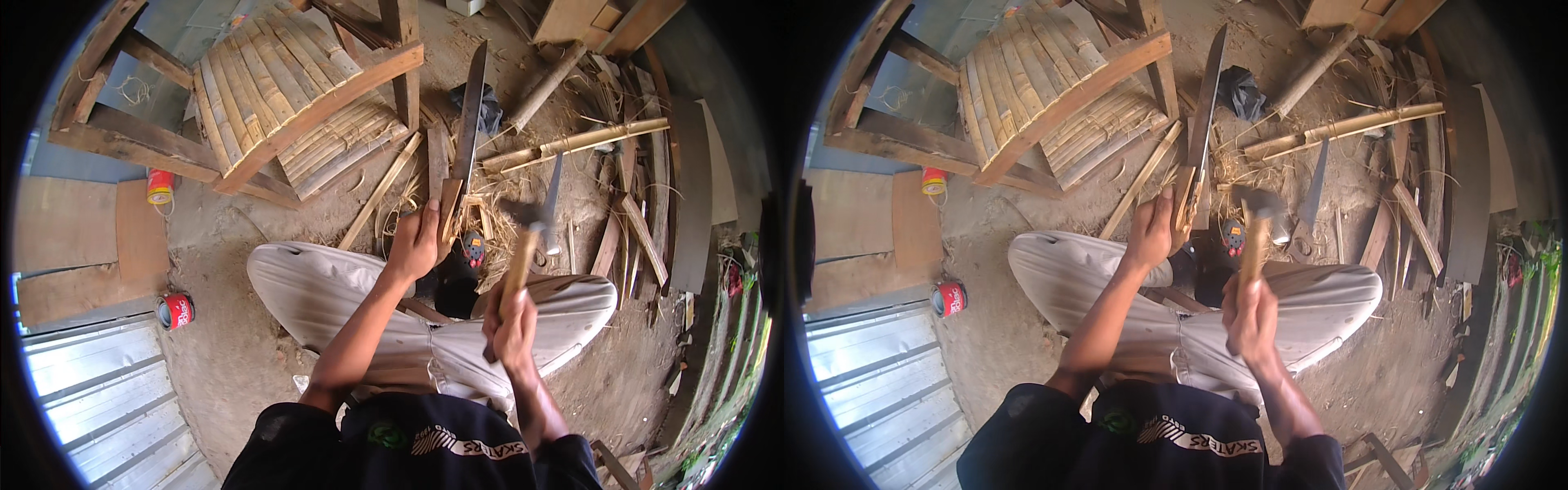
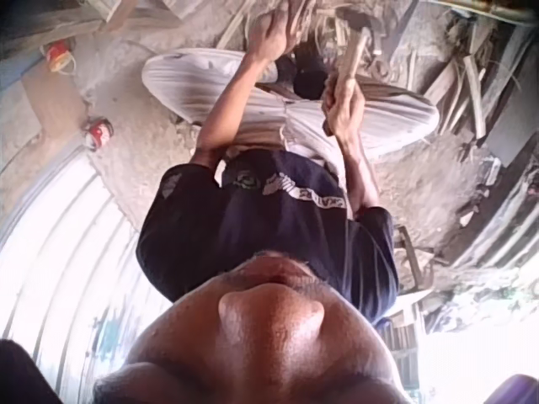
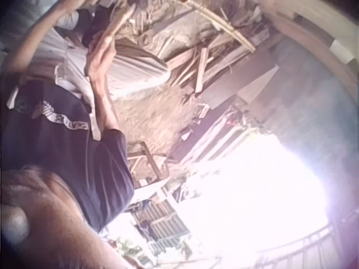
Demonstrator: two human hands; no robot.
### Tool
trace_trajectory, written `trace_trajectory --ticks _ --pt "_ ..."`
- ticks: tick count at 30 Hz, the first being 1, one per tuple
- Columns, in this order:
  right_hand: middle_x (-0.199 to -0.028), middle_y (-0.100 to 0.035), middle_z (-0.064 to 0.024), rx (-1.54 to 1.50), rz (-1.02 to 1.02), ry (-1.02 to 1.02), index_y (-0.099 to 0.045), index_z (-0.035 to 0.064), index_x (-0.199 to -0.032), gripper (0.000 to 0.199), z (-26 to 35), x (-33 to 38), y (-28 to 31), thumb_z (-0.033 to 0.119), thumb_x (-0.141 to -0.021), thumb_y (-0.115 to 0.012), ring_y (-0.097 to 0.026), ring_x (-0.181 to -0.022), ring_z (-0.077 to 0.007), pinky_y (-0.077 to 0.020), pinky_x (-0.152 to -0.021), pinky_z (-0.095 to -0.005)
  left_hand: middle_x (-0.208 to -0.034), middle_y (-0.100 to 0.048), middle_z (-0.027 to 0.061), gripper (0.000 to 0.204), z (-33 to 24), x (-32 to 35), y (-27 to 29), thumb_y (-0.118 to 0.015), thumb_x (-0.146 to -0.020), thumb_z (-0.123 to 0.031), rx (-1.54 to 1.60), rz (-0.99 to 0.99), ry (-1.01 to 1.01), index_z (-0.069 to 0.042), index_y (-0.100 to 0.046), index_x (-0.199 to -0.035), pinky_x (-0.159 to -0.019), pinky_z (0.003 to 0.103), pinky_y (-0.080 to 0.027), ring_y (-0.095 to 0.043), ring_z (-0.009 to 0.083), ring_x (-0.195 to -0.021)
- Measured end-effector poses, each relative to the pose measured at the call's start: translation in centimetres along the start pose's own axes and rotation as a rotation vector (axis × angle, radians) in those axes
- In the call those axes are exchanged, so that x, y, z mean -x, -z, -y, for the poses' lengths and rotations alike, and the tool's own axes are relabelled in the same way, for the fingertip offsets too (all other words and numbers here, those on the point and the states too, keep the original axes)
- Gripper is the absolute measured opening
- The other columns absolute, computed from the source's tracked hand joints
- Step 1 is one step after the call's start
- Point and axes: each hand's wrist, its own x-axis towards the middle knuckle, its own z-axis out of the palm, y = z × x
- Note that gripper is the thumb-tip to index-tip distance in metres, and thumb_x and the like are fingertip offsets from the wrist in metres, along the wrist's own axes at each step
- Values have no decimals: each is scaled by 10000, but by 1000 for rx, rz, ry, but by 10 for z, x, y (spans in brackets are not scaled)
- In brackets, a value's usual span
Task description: The person sits on the floor and uses a knife and hammer to shape and fit a wooden slat into a bamboo chair frame. They repeatedly test the fit, adjust the wood, and hammer the slat into place.
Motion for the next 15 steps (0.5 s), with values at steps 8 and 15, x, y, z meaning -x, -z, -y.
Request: trace_trajectory --ticks 8,15 --pt "-568 -496 -82 375 172 6 -546 -11 -851 460 9 19 -9 359 -1054 -363 -531 -515 -183 -438 -517 -363 -508 -514 63 607 -15 -5 0 -302 -1063 -437 -21 -28 -9 -26 -555 -694 -473 365 -410 -519 204 -434" --pt "-577 -446 6 134 34 360 -486 6 -820 551 13 24 -3 499 -1025 -351 -412 -463 -76 -310 -409 -239 -532 -513 105 531 -8 -10 0 -371 -1057 -362 18 -105 -13 8 -545 -718 -494 375 -395 -495 199 -478"
